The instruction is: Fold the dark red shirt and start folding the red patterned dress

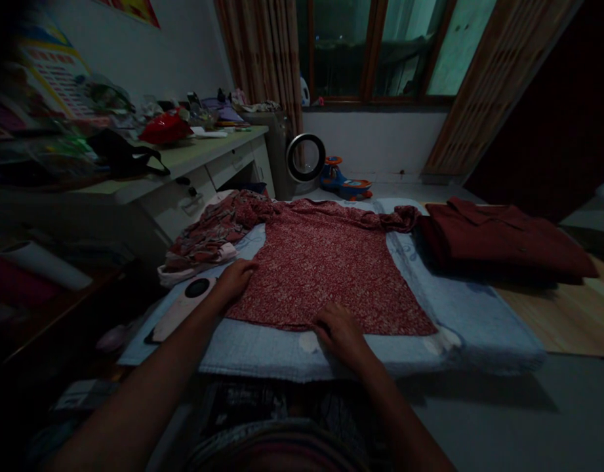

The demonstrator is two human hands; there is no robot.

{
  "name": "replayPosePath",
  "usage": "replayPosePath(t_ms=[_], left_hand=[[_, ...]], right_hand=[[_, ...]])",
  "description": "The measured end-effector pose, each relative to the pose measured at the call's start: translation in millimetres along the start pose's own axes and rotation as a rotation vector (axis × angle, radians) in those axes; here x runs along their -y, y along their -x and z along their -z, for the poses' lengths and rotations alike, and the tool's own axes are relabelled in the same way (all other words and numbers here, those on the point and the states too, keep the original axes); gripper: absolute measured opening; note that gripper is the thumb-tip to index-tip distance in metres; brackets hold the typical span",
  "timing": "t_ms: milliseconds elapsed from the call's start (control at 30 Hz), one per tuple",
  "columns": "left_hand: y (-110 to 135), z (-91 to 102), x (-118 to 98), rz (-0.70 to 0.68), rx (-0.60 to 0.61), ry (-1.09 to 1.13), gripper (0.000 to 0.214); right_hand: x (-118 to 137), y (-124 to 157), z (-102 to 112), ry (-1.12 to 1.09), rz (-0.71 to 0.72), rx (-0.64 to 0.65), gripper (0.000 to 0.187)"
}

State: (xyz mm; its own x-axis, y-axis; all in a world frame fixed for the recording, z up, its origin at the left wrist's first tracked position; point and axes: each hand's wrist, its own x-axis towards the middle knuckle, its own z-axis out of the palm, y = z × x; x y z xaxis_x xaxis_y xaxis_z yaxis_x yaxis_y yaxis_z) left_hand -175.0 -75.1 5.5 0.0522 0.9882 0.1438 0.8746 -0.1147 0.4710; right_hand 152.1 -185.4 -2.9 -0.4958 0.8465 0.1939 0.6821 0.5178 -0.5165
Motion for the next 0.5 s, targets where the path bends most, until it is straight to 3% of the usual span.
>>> replayPosePath(t_ms=[200,333,500], left_hand=[[13.8,-0.4,6.9,-0.067,-0.005,-0.057,0.044],[24.7,0.6,6.7,-0.075,0.056,-0.076,0.052],[27.5,10.5,5.2,-0.064,0.085,-0.142,0.039]], right_hand=[[1.8,1.7,-5.5,0.082,0.016,-0.038,0.013],[6.5,5.3,-9.3,0.143,0.022,-0.081,0.010],[18.0,8.7,-9.0,0.231,0.036,-0.095,0.009]])
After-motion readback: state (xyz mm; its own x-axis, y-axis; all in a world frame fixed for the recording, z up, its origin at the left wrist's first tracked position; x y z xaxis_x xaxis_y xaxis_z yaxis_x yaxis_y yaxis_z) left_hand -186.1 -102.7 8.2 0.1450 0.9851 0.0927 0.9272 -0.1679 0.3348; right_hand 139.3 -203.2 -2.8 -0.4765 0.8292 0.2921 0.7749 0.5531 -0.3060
